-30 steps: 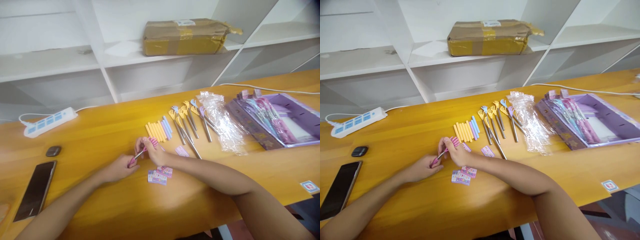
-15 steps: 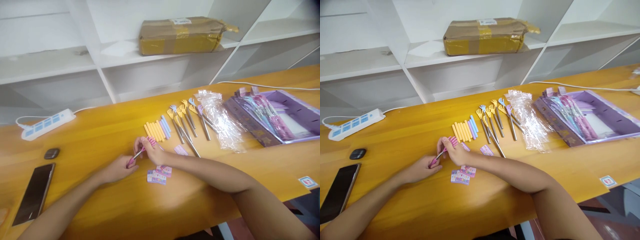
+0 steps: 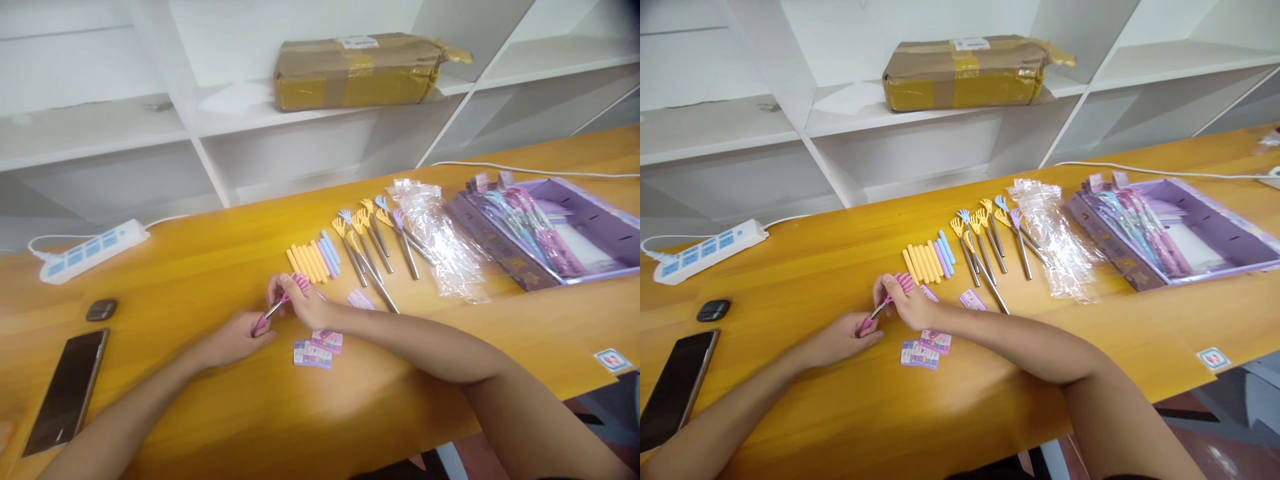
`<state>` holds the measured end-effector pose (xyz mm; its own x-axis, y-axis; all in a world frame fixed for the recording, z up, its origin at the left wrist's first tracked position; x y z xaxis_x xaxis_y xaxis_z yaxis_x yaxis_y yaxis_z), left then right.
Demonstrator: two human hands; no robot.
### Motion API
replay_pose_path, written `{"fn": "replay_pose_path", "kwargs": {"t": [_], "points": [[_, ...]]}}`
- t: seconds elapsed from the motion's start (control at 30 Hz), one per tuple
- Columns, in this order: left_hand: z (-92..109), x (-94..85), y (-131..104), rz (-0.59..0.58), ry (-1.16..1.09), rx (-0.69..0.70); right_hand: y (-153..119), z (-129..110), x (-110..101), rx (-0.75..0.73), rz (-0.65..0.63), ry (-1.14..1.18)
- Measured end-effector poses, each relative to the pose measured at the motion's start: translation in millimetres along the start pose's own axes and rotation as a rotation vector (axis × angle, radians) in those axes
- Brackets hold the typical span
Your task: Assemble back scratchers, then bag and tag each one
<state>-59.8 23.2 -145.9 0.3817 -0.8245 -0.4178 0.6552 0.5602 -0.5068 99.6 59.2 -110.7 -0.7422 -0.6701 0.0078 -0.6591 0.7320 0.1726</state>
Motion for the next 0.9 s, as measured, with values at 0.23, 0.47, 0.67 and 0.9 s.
{"fn": "replay_pose_path", "kwargs": {"t": [0.23, 0.47, 0.67, 0.9], "points": [[-2.9, 0.4, 1.1, 0.011, 0.018, 0.005, 1.5, -0.9, -1.3, -0.015, -0.004, -0.002], [-2.9, 0.0, 1.6, 0.016, 0.005, 0.005, 1.1, -3.3, -4.2, -0.010, -0.040, -0.081], [-4.4, 0.3, 3.3, 0.012, -0.011, 0.014, -1.8, -13.0, -12.9, -0.103, -0.017, -0.270], [0.8, -1.3, 3.6, 0.022, -0.022, 0.003, -3.6, -30.9, -19.7, -0.125, 0.009, -0.473]]}}
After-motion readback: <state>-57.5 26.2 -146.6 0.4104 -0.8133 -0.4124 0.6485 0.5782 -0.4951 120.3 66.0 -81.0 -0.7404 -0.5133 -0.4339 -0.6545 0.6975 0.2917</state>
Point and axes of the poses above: each hand's wrist, its own y-axis towards the middle knuckle, its own x-axis out of the palm, z = x × y, the point moved 5 cm from there along y, towards the middle knuckle, and after that the axes turned 10 degrees about -z, right-handed, at the moved point
